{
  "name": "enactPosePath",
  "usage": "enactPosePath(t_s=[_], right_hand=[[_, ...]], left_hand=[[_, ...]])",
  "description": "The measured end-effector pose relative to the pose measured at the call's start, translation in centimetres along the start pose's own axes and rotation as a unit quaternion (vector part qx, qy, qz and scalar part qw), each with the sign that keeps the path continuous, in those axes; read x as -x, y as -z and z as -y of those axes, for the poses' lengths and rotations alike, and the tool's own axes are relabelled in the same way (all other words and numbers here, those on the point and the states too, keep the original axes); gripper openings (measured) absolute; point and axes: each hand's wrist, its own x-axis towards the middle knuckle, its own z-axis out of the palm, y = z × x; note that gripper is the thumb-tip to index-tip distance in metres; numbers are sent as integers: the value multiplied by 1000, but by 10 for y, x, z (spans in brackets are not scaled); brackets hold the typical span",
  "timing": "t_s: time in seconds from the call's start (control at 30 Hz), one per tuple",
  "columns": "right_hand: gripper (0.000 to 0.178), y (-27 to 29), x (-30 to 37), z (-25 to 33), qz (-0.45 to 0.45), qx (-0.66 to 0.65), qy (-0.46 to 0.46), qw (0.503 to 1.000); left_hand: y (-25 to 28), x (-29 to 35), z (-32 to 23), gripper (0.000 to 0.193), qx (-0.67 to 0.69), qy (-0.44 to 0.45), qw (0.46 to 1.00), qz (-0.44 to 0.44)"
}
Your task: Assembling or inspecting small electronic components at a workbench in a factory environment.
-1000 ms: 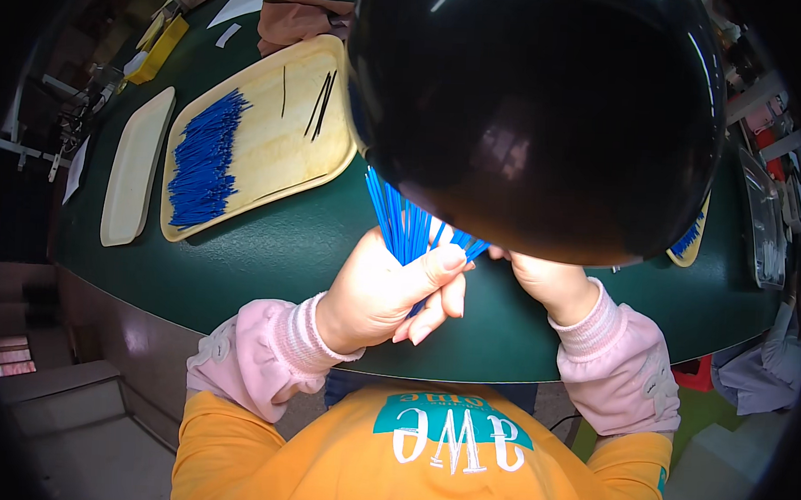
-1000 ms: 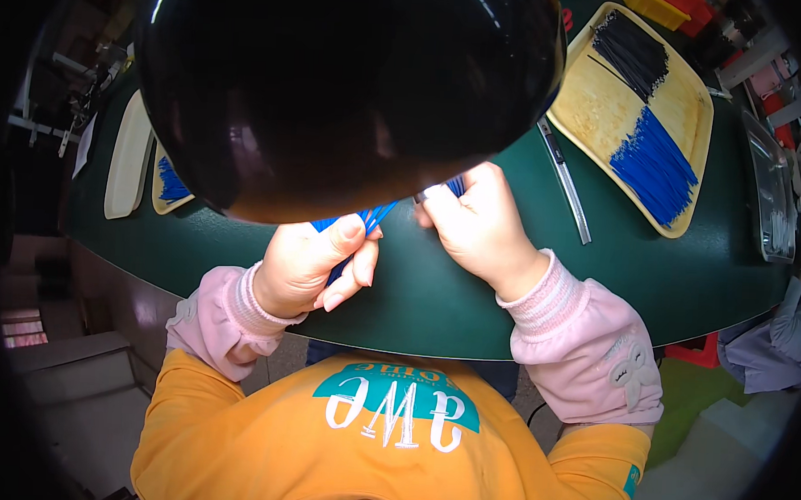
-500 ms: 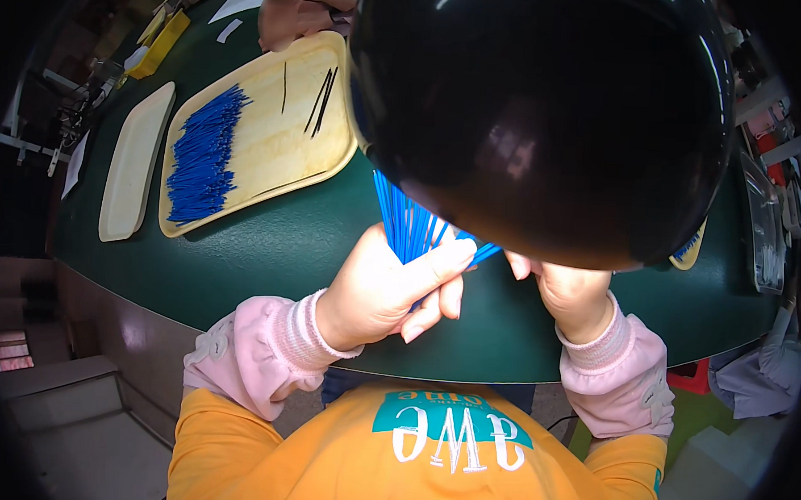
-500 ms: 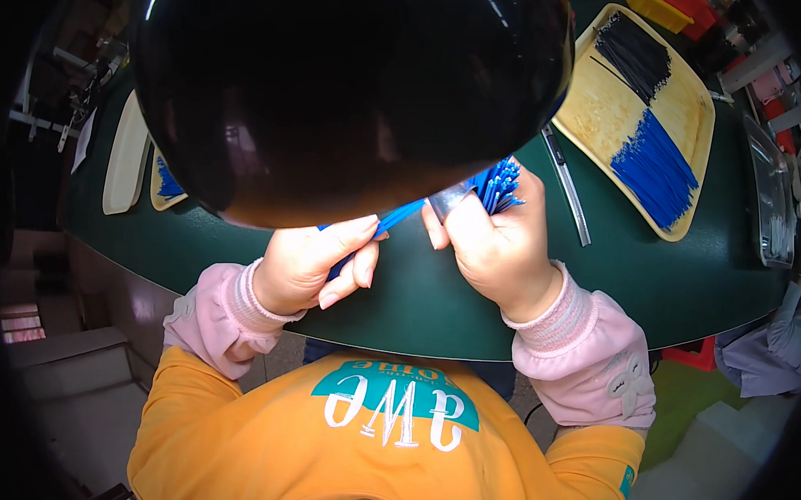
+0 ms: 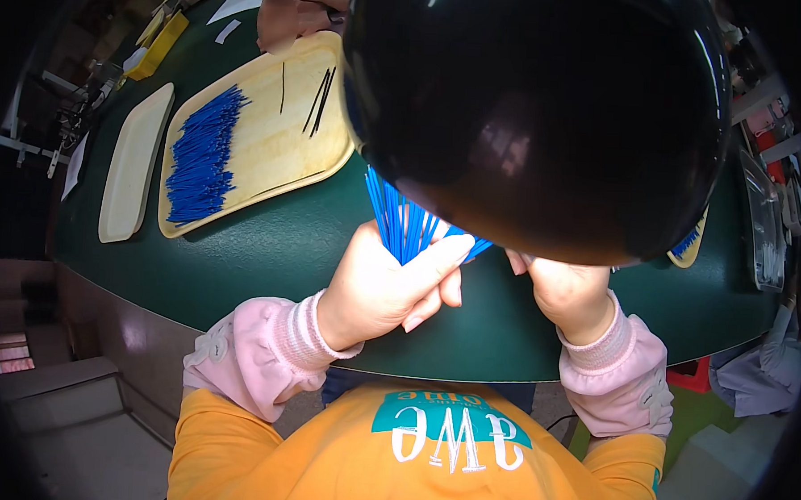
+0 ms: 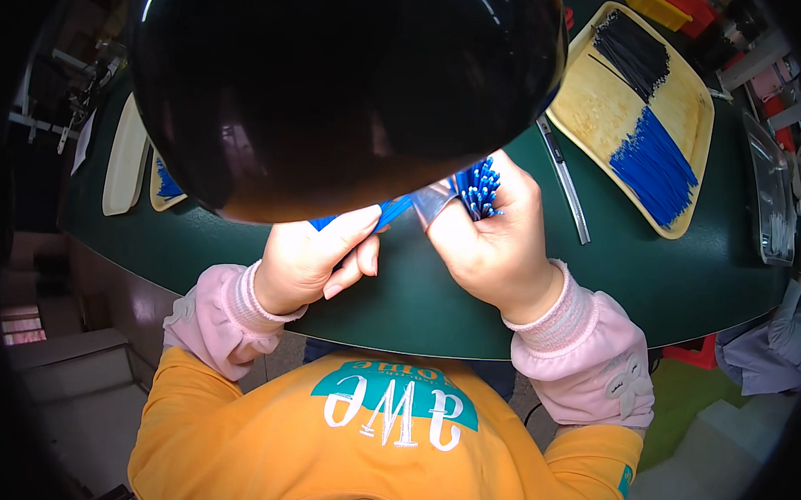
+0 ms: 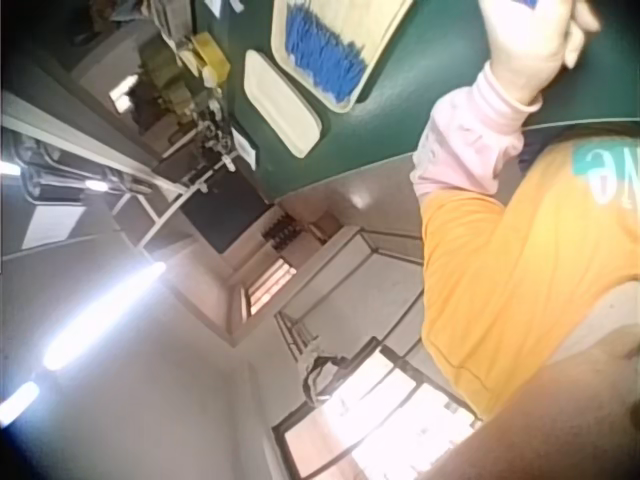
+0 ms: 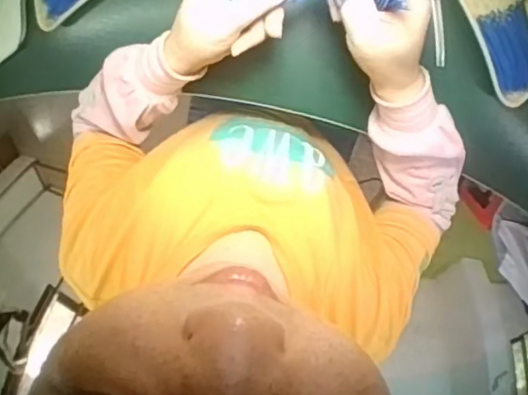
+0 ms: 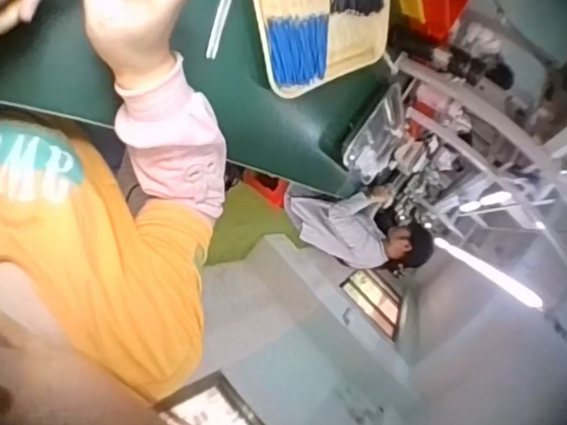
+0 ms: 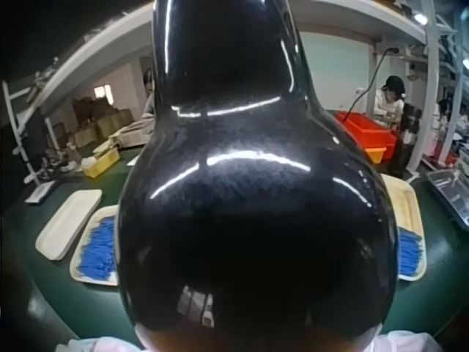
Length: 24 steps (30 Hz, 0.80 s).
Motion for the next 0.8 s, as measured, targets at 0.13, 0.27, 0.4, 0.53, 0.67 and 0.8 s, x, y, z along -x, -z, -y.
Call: enactPosePath(t_s=[0.13,0.27,0.4,0.53,0.67,0.8], right_hand=[[8,2,0,3,22,3,-23,999],[4,-3,1,1,-5,16,-25,1000],[4,-2,4,0,-48,-134,-91,986],[3,3,0,-1,-3,60,-15,998],[5,1,2,-1,-24,-17,-47,998],[9,5,-1,6,16,92,-38,995]], left_hand=[[-1,0,1,14,4,-1,1000,-1],[-3,1,2,12,-19,-16,1000,-16],[-3,0,3,11,-42,-28,999,-15],[-3,0,2,11,-45,-17,999,-14],[-1,-1,6,10,-51,-40,998,-8],[-4,-2,2,11,-44,-19,999,-8]])
